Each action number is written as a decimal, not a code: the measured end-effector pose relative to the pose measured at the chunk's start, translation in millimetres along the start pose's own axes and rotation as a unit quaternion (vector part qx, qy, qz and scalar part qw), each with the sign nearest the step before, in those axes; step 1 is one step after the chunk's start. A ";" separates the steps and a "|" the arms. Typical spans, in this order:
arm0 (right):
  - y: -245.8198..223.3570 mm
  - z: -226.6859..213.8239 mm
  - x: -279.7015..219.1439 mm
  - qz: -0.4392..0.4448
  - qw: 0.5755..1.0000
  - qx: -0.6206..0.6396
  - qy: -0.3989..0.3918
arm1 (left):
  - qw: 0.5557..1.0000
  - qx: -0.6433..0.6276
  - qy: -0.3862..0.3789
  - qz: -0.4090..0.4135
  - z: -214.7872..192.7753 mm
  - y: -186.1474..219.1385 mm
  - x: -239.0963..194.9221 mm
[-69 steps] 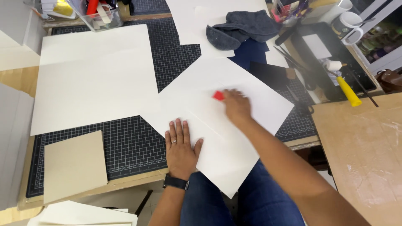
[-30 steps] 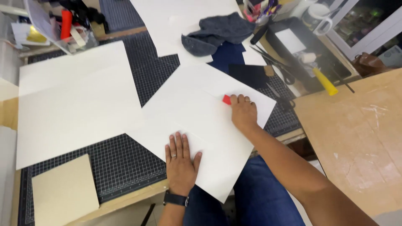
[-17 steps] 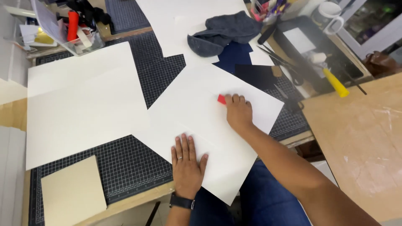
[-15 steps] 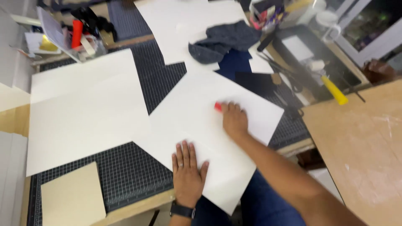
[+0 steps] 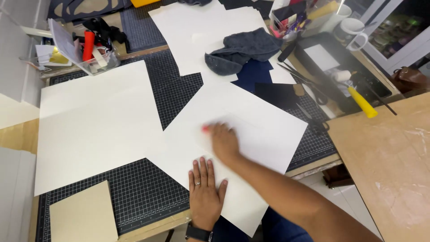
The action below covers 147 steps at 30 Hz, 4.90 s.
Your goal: Applying glue to a cardboard piece and mounting it onto a white sheet using a roller and scraper
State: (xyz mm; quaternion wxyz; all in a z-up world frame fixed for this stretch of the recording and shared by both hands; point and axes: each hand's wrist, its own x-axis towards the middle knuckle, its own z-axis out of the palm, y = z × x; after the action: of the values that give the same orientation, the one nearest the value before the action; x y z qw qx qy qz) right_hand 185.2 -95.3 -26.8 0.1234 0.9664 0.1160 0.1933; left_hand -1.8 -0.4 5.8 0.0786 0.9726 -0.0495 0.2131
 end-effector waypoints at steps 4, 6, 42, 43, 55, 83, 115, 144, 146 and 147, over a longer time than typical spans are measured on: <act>-3.9 -3.8 0.0 -0.102 0.985 0.119 0.067 | 0.999 -0.031 -0.006 0.008 1.2 -2.8 -2.0; 19.2 15.1 29.3 -0.087 0.987 0.128 0.043 | 1.000 -0.010 -0.017 0.007 -2.9 -2.0 -3.3; 37.6 -31.8 -45.8 -0.148 0.967 0.170 -0.118 | 0.997 0.015 -0.072 0.009 5.3 -3.3 -6.9; 51.5 4.4 -30.6 -0.076 0.992 0.094 -0.039 | 0.998 -0.009 -0.060 0.005 3.0 -2.2 -6.9; 63.0 -7.0 -59.7 -0.083 0.988 0.112 -0.061 | 0.998 -0.020 -0.064 0.001 7.3 -2.0 -7.8; 114.4 45.2 -61.4 -0.010 0.998 0.015 -0.053 | 0.998 -0.001 -0.062 0.017 6.9 -3.6 -5.4; 147.2 -49.3 -150.1 -0.178 0.936 0.304 0.009 | 0.488 -0.630 0.095 -0.597 -87.0 19.4 -122.1; 83.7 -130.4 -144.9 -0.111 0.852 0.481 -0.174 | 0.853 0.359 0.021 -0.378 -350.1 -260.5 -523.9; 80.0 -121.5 -145.9 -0.150 0.855 0.477 -0.138 | 0.775 0.496 0.041 -0.389 -297.2 -241.7 -528.1; 76.4 -117.5 -144.8 -0.139 0.858 0.475 -0.135 | 0.782 0.492 0.044 -0.381 -261.9 -253.1 -552.6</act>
State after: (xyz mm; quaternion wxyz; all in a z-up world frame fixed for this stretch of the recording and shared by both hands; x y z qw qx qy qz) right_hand 21.4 -183.9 50.0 -0.3108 0.8981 0.3089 -0.0367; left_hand -575.1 328.6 -26.1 -0.3335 0.8083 0.4403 0.2038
